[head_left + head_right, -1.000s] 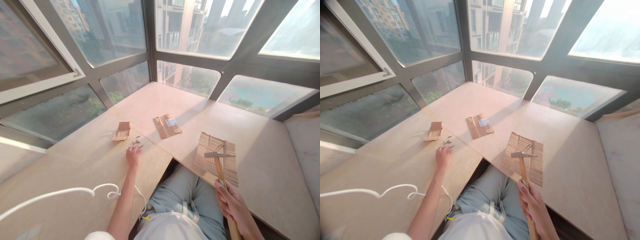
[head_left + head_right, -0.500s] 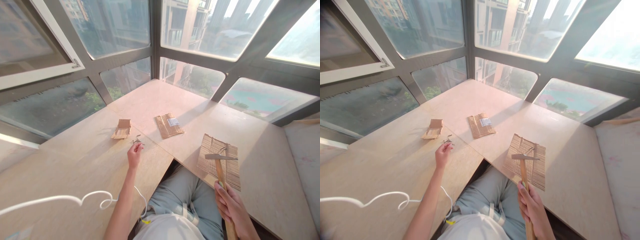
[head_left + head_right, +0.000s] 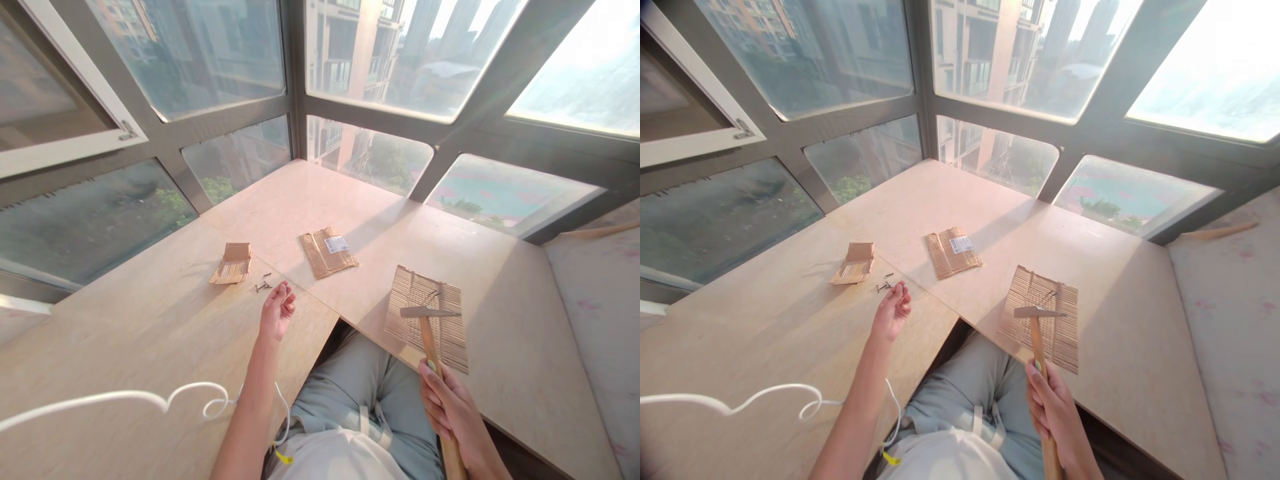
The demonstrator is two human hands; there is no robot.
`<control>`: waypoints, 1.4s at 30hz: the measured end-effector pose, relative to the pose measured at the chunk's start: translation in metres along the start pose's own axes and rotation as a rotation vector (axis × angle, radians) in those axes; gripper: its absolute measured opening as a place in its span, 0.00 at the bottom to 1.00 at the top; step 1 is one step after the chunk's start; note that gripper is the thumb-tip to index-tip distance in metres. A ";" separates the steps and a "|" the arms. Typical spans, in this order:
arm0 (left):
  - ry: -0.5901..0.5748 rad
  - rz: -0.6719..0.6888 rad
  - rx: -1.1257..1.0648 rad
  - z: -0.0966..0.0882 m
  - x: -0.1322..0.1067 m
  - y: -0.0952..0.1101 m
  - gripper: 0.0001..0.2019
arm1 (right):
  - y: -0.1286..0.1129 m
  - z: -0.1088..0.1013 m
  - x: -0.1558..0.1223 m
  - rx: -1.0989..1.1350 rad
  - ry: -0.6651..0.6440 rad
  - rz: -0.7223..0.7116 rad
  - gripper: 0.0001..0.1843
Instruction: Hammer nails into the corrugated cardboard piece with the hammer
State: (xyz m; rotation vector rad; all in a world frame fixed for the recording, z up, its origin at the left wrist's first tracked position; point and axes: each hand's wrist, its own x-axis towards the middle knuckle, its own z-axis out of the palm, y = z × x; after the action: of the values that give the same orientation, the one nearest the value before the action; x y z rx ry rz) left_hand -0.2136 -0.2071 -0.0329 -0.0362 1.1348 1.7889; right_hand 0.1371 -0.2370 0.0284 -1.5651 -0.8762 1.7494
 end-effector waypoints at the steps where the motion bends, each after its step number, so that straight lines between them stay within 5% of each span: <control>1: 0.016 -0.037 -0.022 0.004 -0.001 -0.001 0.11 | -0.001 0.000 -0.001 0.006 0.007 0.001 0.26; 8: 0.044 -0.078 -0.076 0.018 -0.006 -0.010 0.06 | 0.001 -0.006 -0.004 0.040 0.036 -0.005 0.27; 21: -0.163 0.117 0.258 0.041 -0.019 -0.008 0.27 | 0.009 -0.015 -0.003 0.055 0.024 -0.018 0.25; 27: -0.322 0.103 0.292 0.088 -0.022 -0.023 0.24 | 0.001 -0.024 -0.007 0.050 0.016 -0.017 0.25; 37: -0.724 0.173 0.626 0.198 -0.015 -0.110 0.20 | 0.000 -0.054 -0.008 0.180 0.071 -0.072 0.25; 42: -0.902 0.237 0.768 0.229 0.001 -0.144 0.16 | 0.000 -0.073 -0.008 0.213 0.127 -0.094 0.25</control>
State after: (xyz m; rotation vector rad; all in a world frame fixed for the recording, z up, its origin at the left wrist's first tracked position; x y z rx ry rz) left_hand -0.0086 -0.0334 -0.0010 1.2653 1.0632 1.1923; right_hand 0.2101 -0.2389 0.0278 -1.4537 -0.6674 1.6019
